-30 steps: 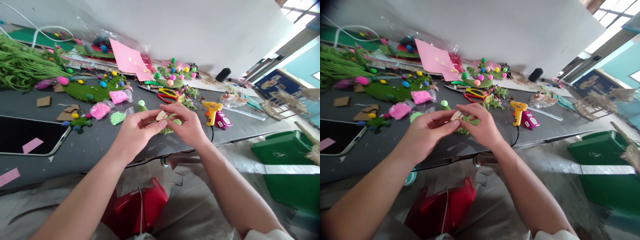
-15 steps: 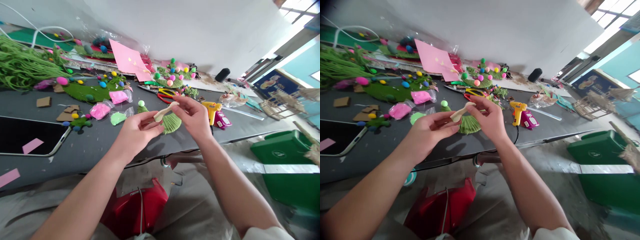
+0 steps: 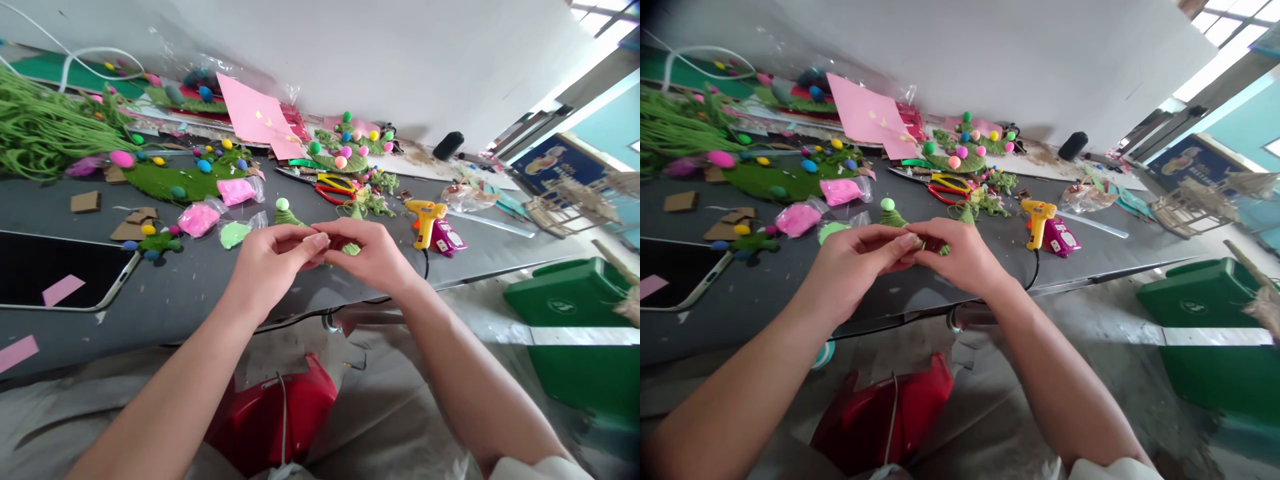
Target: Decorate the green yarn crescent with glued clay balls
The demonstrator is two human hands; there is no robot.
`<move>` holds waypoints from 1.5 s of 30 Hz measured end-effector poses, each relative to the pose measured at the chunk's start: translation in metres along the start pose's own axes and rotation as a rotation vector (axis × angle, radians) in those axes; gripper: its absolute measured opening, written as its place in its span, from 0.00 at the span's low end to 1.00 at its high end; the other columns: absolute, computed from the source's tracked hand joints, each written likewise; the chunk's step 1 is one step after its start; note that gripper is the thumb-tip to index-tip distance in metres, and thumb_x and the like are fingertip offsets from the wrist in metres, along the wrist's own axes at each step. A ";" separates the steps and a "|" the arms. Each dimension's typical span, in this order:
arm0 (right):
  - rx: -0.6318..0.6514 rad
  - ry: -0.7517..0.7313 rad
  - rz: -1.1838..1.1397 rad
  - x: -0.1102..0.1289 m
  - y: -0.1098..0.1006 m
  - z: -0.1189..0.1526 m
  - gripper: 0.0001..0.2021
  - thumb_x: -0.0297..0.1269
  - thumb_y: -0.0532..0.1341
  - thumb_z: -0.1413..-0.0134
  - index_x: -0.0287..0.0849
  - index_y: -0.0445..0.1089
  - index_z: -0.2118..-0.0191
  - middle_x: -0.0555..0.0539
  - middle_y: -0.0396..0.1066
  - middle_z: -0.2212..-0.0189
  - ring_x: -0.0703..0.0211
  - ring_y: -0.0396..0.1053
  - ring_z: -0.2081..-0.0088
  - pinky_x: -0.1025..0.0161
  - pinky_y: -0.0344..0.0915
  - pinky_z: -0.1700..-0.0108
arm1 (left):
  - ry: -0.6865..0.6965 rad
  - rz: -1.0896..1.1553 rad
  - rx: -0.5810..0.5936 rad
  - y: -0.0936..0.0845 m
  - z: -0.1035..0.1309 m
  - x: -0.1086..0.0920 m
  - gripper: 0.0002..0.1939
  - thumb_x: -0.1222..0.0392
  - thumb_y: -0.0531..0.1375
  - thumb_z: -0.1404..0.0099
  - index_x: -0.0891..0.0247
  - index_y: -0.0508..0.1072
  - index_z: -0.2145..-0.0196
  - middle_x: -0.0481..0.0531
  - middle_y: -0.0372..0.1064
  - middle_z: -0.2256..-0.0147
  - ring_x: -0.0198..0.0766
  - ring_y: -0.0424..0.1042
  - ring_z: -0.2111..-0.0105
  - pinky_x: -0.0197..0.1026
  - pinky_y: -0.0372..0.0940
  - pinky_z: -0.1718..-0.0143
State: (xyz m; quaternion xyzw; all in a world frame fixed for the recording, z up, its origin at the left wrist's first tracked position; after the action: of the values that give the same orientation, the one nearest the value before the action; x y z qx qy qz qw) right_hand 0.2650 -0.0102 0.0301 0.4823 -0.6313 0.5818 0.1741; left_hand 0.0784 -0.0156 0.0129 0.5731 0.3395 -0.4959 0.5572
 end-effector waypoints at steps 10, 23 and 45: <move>-0.195 0.048 -0.119 0.007 0.001 -0.005 0.07 0.39 0.74 0.42 0.44 0.85 0.60 0.48 0.85 0.63 0.57 0.81 0.62 0.60 0.80 0.57 | -0.047 0.019 -0.051 0.002 0.002 -0.008 0.10 0.58 0.74 0.38 0.62 0.81 0.61 0.53 0.83 0.68 0.44 0.84 0.67 0.47 0.81 0.57; -0.199 -0.082 -0.052 0.000 -0.004 -0.007 0.13 0.41 0.74 0.42 0.50 0.83 0.51 0.45 0.77 0.45 0.51 0.75 0.43 0.56 0.77 0.49 | -0.236 0.381 0.090 0.004 0.006 -0.016 0.16 0.50 0.67 0.30 0.65 0.84 0.55 0.57 0.83 0.57 0.39 0.81 0.61 0.39 0.78 0.57; -0.275 0.054 -0.058 0.004 -0.004 -0.008 0.13 0.50 0.69 0.36 0.45 0.83 0.59 0.49 0.81 0.65 0.59 0.76 0.62 0.61 0.72 0.61 | -0.338 0.507 0.037 0.001 0.004 -0.028 0.22 0.44 0.61 0.27 0.69 0.78 0.53 0.71 0.81 0.49 0.55 0.82 0.47 0.53 0.76 0.44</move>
State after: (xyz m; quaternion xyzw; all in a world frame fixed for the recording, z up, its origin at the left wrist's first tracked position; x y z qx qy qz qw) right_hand 0.2631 -0.0043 0.0377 0.4562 -0.6860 0.4971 0.2723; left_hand 0.0709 -0.0153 0.0407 0.5589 0.0790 -0.4355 0.7012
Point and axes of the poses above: each hand's wrist, its own z-axis away from the middle knuckle, its own y-axis out of the palm, x = y × z, the point moved 1 cm from there along -z, towards the middle knuckle
